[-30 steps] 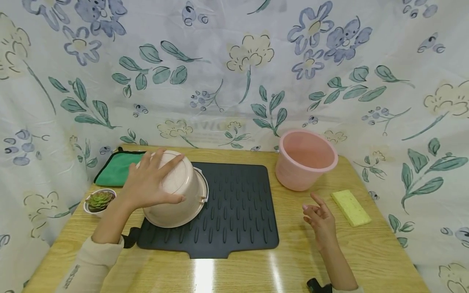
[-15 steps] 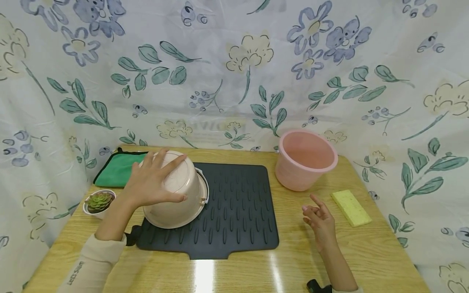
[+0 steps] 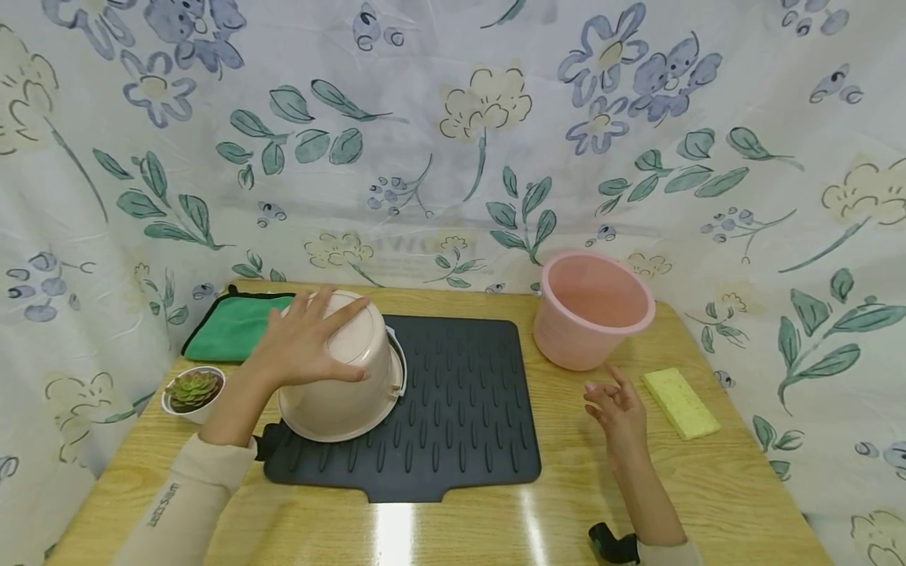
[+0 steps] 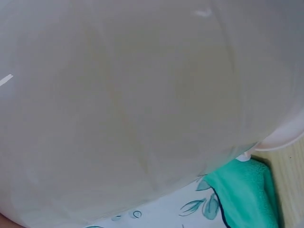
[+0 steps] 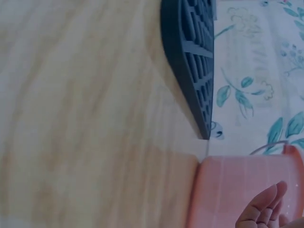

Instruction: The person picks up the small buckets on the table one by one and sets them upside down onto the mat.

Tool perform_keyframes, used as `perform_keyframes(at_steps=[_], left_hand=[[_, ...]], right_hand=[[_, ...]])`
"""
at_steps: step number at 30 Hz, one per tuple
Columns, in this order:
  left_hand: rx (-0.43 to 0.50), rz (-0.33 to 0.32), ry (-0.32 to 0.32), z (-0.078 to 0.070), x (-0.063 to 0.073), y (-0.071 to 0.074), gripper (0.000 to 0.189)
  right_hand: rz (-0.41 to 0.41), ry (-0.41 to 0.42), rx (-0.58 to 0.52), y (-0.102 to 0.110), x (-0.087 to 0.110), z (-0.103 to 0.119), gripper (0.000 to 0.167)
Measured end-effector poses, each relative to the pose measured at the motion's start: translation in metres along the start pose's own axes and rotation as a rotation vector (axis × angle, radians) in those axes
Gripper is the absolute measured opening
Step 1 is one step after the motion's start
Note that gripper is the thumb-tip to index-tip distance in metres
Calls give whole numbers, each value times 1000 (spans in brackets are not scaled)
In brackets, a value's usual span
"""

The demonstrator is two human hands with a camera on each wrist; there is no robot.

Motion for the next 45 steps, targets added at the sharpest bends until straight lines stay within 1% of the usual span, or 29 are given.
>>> perform_keyframes(at_steps=[3,13,17,22,27,31,41,45], left_hand=[[11,15,12,0,-1,-1,111],[26,22,24,2,-1,-2,110],[23,20,27,3,-1,-2,111],[19,12,24,3,-1,-2,111],[25,12,25,3,-2,-2,111],[25,9,23,4,-2,-2,111],[14,5,16,3,-3,-1,111],[7,5,13,2,-4,-3,112]], right_hand=[[-9,10,-15,-2,-4,5,66],[-32,11,-82,-4,-11,18,66],[-60,7,-102,-2,-14,21,66],[-115,10,-117,0,-17,24,67],[-154,24,-182,3,-22,29,70],[-157,33,-240,3,-26,34,73],[-194,9,-358,4,-31,41,86],[-207,5,-379,5,-34,43,90]])
Point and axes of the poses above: each hand's wrist, its own x-axis away from the middle knuckle, its own y-axis out of the back of the hand, z = x × y, the point moved 5 cm from there along -x, towards the middle knuckle, and after that the axes turned 12 degrees about x, right-handed, at the moved point
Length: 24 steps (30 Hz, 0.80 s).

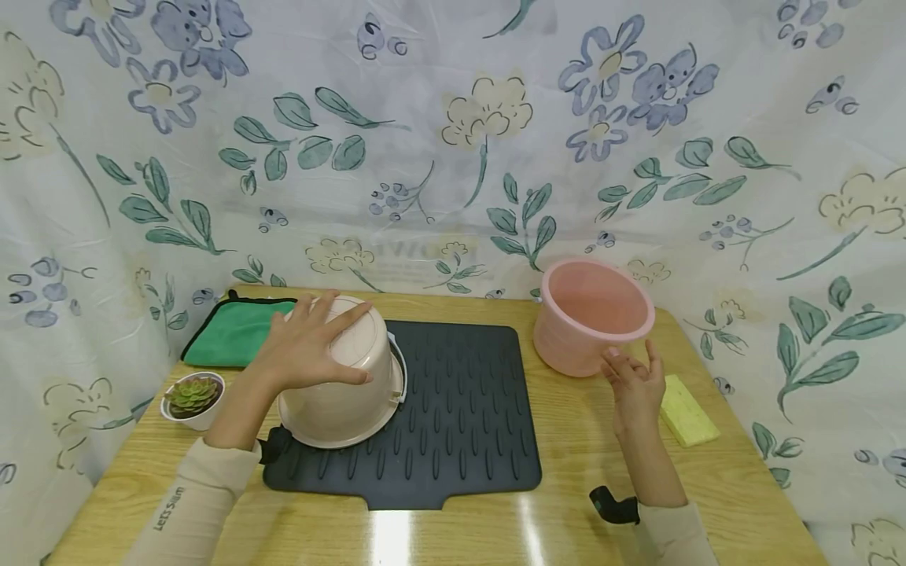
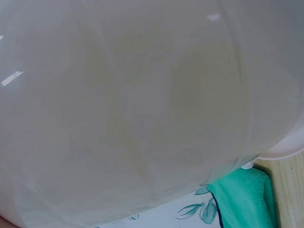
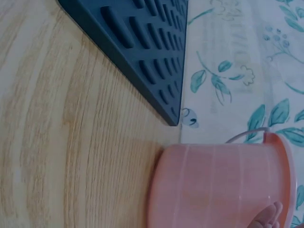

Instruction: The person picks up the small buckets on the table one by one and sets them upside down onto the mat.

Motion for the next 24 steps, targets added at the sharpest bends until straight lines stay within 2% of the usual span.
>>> perform_keyframes(at_steps=[5,15,24], left_hand=[[8,4,2,0,0,0,111],[25,-1,5,-2,1,1,110],[26,4,10,-1,0,1,110]], right_hand=[[-10,4,-13,0,-4,0,91],[-37,64,-51,-2,-9,1,85],[-58,116,-78,-8,-15,3,87]])
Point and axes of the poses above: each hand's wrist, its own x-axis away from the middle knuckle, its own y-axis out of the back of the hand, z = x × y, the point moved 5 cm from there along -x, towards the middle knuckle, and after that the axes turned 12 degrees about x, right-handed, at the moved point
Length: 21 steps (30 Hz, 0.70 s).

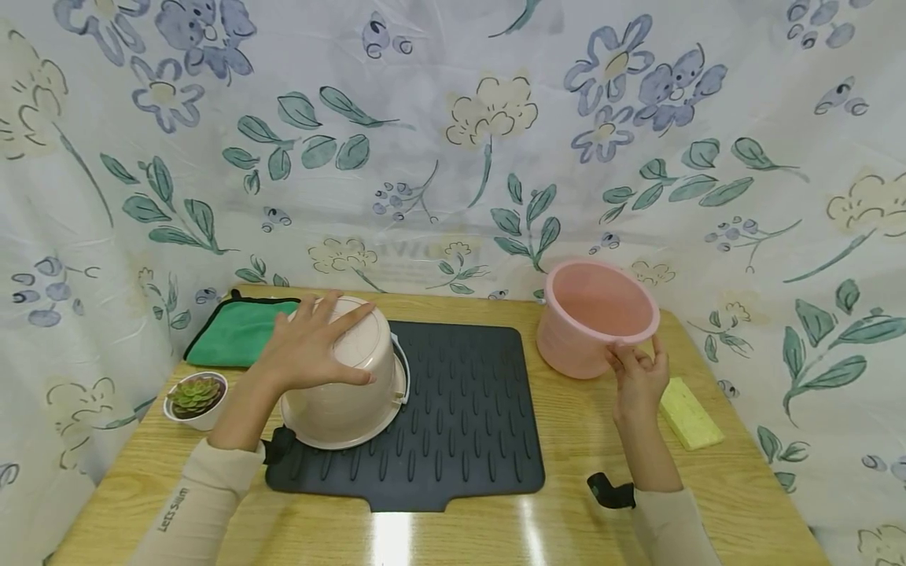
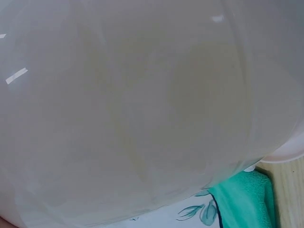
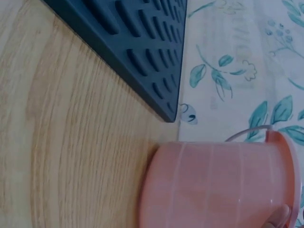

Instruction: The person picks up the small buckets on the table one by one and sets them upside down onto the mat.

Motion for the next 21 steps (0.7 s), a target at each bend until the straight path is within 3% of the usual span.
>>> perform_keyframes(at_steps=[12,21], left_hand=[[7,4,10,2,0,-1,110],[15,7,6,1,-1,0,109]], right_hand=[[-130,-13,22,-6,-12,1,76],[-146,-35,53,-10,-15,2,76]])
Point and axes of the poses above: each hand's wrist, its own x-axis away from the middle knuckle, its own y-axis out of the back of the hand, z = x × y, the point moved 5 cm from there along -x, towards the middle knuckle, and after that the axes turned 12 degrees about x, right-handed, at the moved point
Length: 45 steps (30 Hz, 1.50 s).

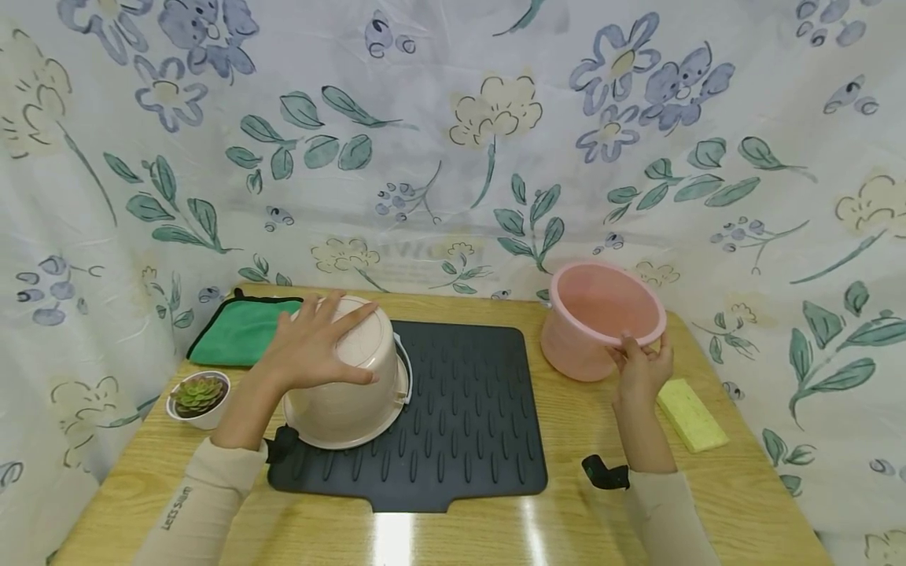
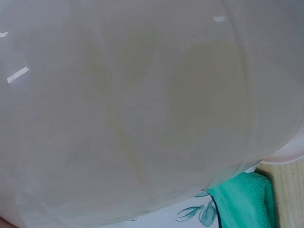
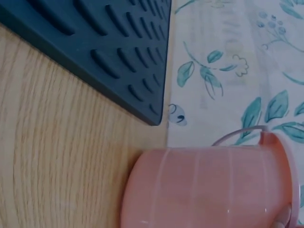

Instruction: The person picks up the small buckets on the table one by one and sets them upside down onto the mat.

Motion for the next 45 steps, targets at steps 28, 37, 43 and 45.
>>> perform_keyframes(at_steps=[28,37,43,45], left_hand=[[-2,8,0,0,0,2,111],[-6,21,-1,-1,0,2,110],[-15,13,-10,-1,0,2,110],[-18,7,-12,0,0,1,110]], right_hand=[[14,-85,-266,24,8,16,67],[17,-177,-325,36,15,11,64],[53,-199,-386,40,21,9,64],[61,-210,-428,40,24,8,64]])
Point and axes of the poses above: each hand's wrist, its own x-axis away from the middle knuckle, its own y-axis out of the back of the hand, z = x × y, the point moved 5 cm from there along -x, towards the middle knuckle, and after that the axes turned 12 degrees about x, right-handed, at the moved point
